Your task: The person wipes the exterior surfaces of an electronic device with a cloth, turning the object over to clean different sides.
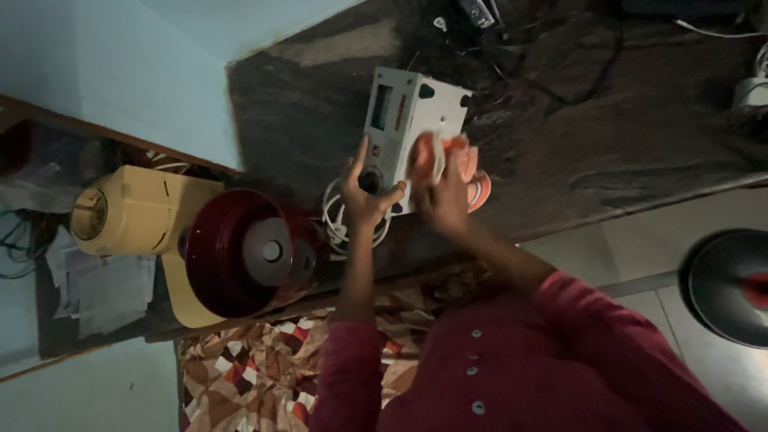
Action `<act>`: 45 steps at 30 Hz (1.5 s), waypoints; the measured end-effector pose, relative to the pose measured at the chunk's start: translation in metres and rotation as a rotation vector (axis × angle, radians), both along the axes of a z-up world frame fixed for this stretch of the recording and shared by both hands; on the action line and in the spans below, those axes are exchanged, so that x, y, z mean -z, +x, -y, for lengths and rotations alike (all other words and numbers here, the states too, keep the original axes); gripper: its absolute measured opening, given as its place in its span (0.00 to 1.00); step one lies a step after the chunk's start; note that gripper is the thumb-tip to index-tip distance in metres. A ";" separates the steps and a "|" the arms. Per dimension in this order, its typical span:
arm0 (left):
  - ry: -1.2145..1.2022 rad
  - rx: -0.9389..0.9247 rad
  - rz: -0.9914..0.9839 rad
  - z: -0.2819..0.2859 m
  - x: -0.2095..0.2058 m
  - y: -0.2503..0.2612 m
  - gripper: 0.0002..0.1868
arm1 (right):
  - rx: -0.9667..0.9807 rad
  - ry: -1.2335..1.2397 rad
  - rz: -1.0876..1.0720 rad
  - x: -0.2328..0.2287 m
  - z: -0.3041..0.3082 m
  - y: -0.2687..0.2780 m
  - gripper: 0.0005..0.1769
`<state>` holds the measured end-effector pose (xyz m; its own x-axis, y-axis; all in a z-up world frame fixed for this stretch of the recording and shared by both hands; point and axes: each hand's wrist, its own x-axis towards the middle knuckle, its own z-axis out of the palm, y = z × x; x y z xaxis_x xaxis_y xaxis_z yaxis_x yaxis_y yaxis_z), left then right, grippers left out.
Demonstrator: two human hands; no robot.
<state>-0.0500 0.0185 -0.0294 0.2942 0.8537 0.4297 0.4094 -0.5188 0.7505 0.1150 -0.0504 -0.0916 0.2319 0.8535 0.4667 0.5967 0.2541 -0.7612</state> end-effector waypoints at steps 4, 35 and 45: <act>-0.051 -0.002 -0.033 0.002 -0.003 -0.004 0.58 | -0.072 0.034 0.020 -0.001 0.023 -0.013 0.20; -0.033 -0.092 0.070 0.013 0.011 -0.006 0.52 | -0.192 0.250 0.236 -0.033 0.036 -0.003 0.23; 0.095 -0.086 -0.079 0.011 0.005 -0.005 0.59 | -0.138 0.217 0.206 -0.013 0.018 0.016 0.26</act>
<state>-0.0546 0.0079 -0.0344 0.2578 0.8339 0.4881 0.5110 -0.5464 0.6636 0.1308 -0.0681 -0.0787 0.0025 0.7459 0.6660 0.6812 0.4863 -0.5472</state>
